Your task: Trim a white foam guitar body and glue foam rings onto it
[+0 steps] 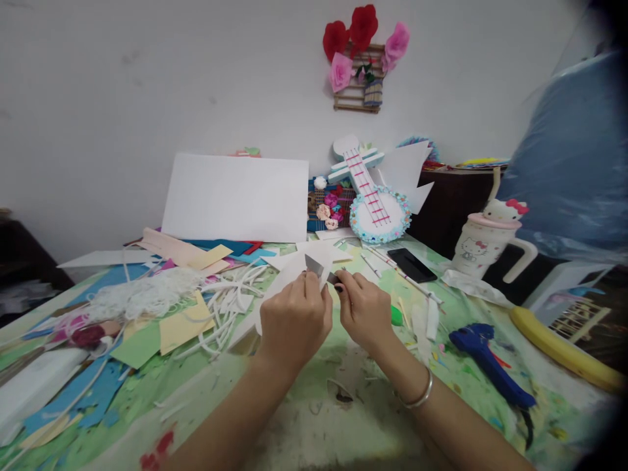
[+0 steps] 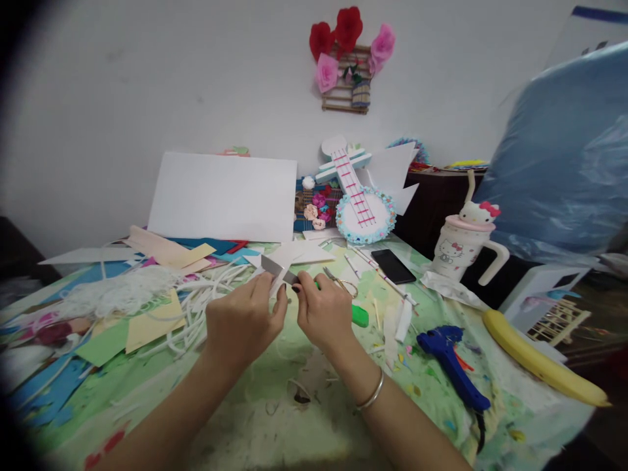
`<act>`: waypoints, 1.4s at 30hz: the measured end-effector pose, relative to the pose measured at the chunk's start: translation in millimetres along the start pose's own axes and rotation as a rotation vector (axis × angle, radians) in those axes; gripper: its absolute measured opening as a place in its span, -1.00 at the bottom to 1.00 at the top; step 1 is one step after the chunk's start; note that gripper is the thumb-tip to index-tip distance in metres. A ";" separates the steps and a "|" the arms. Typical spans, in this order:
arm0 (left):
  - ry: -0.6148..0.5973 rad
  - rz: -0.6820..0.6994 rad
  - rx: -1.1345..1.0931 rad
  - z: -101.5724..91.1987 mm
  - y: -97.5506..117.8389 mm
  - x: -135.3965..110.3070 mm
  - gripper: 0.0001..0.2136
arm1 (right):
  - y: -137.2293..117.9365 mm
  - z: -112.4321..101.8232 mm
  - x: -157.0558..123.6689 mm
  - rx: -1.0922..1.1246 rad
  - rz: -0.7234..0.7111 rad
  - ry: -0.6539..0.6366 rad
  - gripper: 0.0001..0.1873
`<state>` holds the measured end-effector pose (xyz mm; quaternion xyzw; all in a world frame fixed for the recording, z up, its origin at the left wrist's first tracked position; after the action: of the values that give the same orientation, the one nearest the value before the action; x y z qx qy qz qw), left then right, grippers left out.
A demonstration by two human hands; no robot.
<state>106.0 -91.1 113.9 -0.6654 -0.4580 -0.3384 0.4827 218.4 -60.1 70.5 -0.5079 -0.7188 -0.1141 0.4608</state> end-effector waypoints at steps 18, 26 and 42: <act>0.085 0.112 -0.034 1.4 12.7 -9.3 -0.93 | -9.1 -1.0 -2.3 -0.044 -0.046 -0.001 -0.64; 0.067 0.108 -0.082 6.5 6.6 -14.0 -0.90 | -2.8 3.5 -1.3 0.026 0.012 -0.054 -0.64; 0.121 0.153 -0.112 3.7 -5.3 -20.2 -0.84 | 15.0 7.4 6.0 0.139 0.080 -0.065 -0.65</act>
<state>94.0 -92.7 96.5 -0.7026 -0.3563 -0.3655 0.4958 226.6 -44.8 66.5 -0.5062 -0.7189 -0.0287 0.4755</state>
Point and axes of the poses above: each hand's wrist, its own x-axis towards the middle knuckle, its own z-axis out of the palm, y = z × x, the point moved 7 cm from there along x, towards the middle knuckle, and after that the axes turned 15 degrees about x, right-handed, at the moved point
